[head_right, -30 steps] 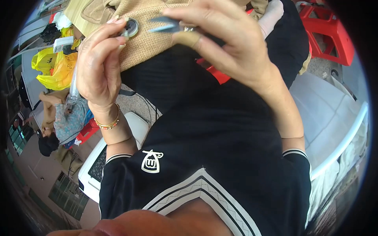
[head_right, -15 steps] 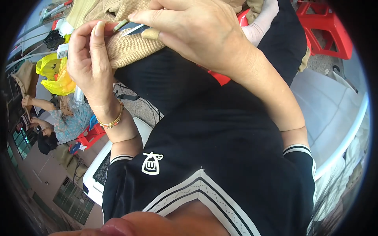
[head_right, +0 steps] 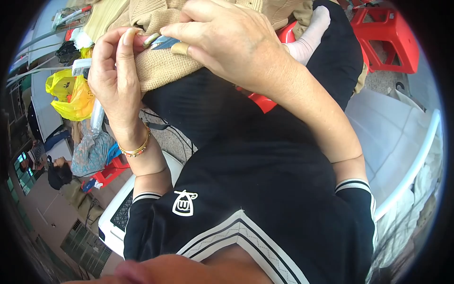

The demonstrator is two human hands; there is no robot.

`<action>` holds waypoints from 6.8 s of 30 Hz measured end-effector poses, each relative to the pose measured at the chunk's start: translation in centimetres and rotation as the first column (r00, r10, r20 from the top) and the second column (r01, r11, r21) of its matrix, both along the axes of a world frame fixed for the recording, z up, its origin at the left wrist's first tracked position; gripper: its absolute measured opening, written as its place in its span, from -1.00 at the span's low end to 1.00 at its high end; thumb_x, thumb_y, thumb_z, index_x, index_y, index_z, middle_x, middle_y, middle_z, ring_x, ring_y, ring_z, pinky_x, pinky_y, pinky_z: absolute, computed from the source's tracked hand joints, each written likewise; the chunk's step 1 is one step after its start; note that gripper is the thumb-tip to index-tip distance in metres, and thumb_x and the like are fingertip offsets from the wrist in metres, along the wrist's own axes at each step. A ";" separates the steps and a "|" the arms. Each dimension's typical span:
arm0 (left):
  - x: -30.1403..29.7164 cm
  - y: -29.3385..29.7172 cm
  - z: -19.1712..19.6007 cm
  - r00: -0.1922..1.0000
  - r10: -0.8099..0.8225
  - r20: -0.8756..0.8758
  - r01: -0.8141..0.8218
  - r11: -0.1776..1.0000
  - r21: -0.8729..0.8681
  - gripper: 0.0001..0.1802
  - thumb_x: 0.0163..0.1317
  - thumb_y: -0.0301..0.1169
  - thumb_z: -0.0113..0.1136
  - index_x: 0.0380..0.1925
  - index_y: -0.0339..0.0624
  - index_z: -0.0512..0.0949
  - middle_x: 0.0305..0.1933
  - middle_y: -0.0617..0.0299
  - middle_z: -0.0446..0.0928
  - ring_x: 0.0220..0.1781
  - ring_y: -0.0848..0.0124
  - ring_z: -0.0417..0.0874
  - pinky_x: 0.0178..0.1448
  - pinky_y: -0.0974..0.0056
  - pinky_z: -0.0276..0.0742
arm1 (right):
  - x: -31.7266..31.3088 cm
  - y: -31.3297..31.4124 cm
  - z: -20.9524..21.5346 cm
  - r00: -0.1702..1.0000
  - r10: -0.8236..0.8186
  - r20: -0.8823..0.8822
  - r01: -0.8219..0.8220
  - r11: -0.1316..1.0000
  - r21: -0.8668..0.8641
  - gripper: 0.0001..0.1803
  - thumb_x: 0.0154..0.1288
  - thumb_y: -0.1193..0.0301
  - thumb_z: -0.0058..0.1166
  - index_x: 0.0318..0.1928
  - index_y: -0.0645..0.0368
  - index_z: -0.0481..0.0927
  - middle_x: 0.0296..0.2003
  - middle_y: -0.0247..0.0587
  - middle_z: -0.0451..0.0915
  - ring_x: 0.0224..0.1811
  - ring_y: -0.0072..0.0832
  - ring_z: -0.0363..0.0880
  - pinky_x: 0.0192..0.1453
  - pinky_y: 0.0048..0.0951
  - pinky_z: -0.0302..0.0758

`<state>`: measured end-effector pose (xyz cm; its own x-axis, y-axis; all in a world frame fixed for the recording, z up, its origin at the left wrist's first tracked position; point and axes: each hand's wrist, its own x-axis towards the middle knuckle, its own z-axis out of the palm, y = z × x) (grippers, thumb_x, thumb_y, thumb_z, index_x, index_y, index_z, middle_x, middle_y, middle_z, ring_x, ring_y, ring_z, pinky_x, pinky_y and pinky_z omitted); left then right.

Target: Trimming excess threads from knitted sweaters using thread nippers.

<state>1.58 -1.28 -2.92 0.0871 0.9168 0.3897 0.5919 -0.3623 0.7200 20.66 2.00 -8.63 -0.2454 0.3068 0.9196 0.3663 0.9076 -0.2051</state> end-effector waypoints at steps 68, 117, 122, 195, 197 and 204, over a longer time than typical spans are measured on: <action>0.2 -0.1 1.7 0.958 -0.161 -0.238 0.165 0.986 -0.007 -0.89 0.16 -0.54 0.37 -0.30 -0.25 0.68 -0.26 0.23 0.56 -0.27 0.46 0.56 -0.16 0.44 0.47 | 0.5 -1.9 -0.3 0.715 0.096 -0.693 -0.694 0.215 -0.687 -0.78 0.34 0.53 0.19 -0.08 0.45 0.65 -0.33 -0.33 0.63 -0.34 -0.72 0.51 -0.29 -0.63 0.45; -4.7 -6.2 1.2 0.999 0.045 0.024 -0.049 0.985 0.163 -0.70 0.22 -0.66 0.29 -0.05 -0.33 0.52 -0.18 0.19 0.48 -0.38 0.58 0.43 -0.29 0.55 0.38 | 7.1 -4.5 2.5 0.993 0.068 -0.092 -0.114 0.524 -0.844 -0.67 0.18 0.57 0.29 0.00 0.28 0.67 -0.42 -0.27 0.53 -0.41 -0.52 0.44 -0.26 -0.55 0.35; -6.3 -7.2 0.2 0.975 0.207 -0.085 -0.218 0.964 -0.151 -0.66 0.27 -0.57 0.31 0.04 -0.32 0.54 -0.22 0.33 0.53 -0.25 0.65 0.46 -0.13 0.56 0.38 | 8.1 -4.7 -0.7 0.981 0.149 -0.122 -0.186 0.563 -0.805 -0.63 0.22 0.59 0.19 0.08 0.33 0.63 -0.22 -0.27 0.54 -0.17 -0.55 0.47 -0.05 -0.60 0.33; -3.4 2.8 -0.9 0.980 -0.189 0.069 0.192 0.980 -0.048 -0.85 0.47 -0.49 0.05 -0.08 -0.36 0.49 -0.17 0.19 0.64 -0.15 0.55 0.64 0.00 0.47 0.57 | 0.7 1.9 5.0 0.961 0.074 0.267 0.016 0.947 -0.320 -0.72 0.14 0.41 0.23 -0.10 0.13 0.66 -0.36 -0.26 0.46 -0.32 -0.32 0.53 -0.30 -0.35 0.48; -3.2 3.2 -0.8 0.974 -0.226 0.025 0.226 0.973 -0.044 -0.85 0.47 -0.49 0.05 -0.08 -0.36 0.50 -0.19 0.21 0.63 -0.16 0.55 0.64 0.00 0.47 0.56 | 0.4 3.5 3.1 0.988 -0.003 0.154 -0.002 1.000 0.031 -0.71 0.14 0.41 0.19 -0.08 0.12 0.65 -0.37 -0.27 0.45 -0.32 -0.33 0.52 -0.30 -0.36 0.48; -3.2 3.1 -1.0 0.978 -0.199 0.059 0.203 0.977 -0.068 -0.85 0.47 -0.48 0.05 -0.08 -0.36 0.50 -0.19 0.23 0.63 -0.17 0.56 0.63 -0.02 0.48 0.55 | 0.8 3.5 3.9 0.976 0.028 0.217 -0.035 0.999 0.026 -0.70 0.17 0.41 0.13 -0.06 0.12 0.65 -0.39 -0.26 0.42 -0.36 -0.31 0.49 -0.31 -0.35 0.47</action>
